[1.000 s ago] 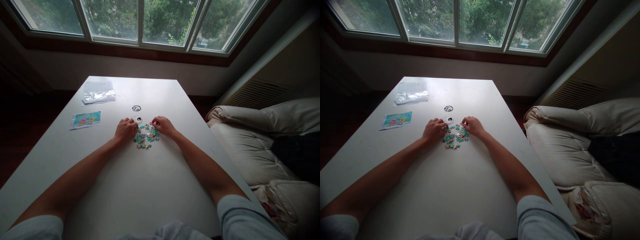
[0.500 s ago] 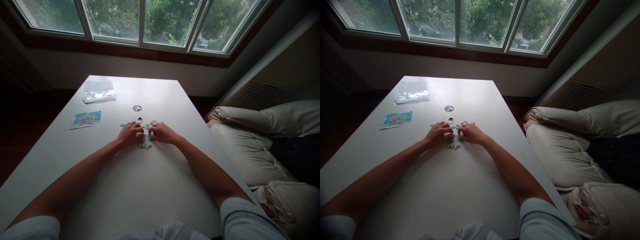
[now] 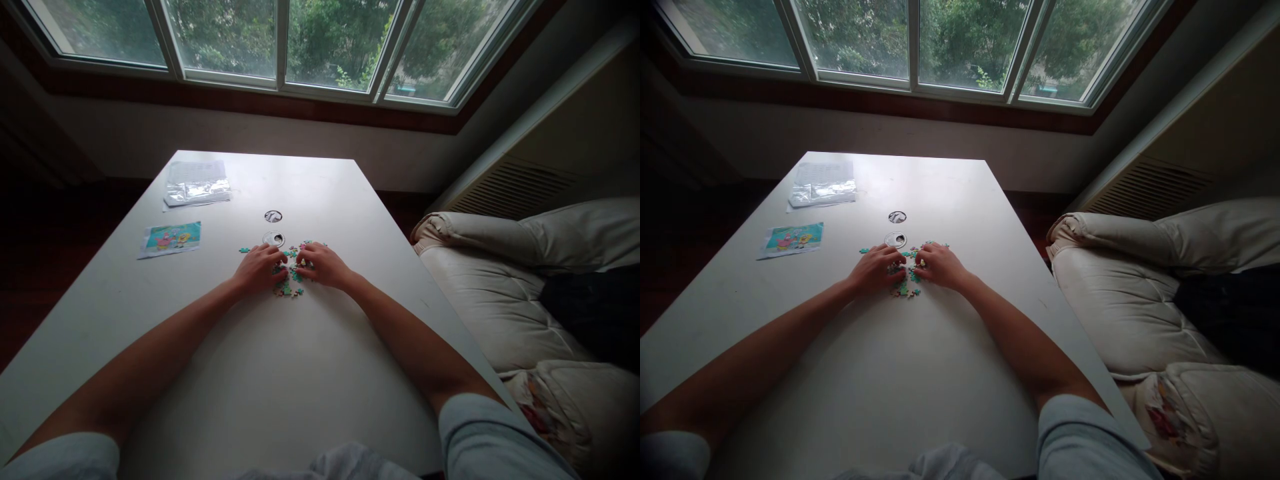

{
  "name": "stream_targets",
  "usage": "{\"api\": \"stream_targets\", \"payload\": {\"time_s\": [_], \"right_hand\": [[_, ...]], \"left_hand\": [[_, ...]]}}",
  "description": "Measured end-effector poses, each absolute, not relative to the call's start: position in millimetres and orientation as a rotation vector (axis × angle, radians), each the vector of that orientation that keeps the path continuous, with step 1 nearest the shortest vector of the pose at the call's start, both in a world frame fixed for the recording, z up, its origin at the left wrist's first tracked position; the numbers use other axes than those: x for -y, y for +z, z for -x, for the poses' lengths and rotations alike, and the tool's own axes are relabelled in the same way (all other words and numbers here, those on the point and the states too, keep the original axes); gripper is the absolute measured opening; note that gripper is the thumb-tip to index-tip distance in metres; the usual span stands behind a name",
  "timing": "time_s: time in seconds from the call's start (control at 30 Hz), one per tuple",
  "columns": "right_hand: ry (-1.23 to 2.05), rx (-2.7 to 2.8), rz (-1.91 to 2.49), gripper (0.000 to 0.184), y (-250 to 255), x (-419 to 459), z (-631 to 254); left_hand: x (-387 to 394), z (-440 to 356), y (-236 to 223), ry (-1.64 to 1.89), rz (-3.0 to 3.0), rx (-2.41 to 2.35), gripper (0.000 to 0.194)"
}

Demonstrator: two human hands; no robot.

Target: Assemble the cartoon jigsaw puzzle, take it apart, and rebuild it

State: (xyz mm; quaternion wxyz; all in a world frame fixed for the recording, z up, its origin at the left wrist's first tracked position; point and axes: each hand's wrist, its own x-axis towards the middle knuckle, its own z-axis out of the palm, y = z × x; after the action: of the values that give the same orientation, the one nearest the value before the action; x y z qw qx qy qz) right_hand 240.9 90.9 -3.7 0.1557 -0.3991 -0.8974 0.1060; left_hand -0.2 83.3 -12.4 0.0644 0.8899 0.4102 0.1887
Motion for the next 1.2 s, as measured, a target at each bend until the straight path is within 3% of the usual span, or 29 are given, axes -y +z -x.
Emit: {"api": "stream_targets", "payload": {"time_s": [0.33, 0.73, 1.07, 1.2], "right_hand": [[0.203, 2.495, 1.285, 0.018, -9.0, -85.0, -230.5], [0.235, 2.491, 1.341, 0.013, -7.2, -86.9, -233.3], [0.647, 2.243, 1.292, 0.005, -7.3, -91.3, -233.9], [0.634, 2.147, 1.234, 0.003, -8.1, -102.7, -244.0]], "left_hand": [[-84.4, -0.1, -16.5, 0.592, -2.654, -1.167, 0.029], [-83.6, 0.3, -13.5, 0.539, -2.702, -1.159, 0.022], [-83.3, 1.0, -11.8, 0.514, -2.715, -1.188, 0.021], [-84.5, 1.4, -13.8, 0.524, -2.715, -1.185, 0.023]]}}
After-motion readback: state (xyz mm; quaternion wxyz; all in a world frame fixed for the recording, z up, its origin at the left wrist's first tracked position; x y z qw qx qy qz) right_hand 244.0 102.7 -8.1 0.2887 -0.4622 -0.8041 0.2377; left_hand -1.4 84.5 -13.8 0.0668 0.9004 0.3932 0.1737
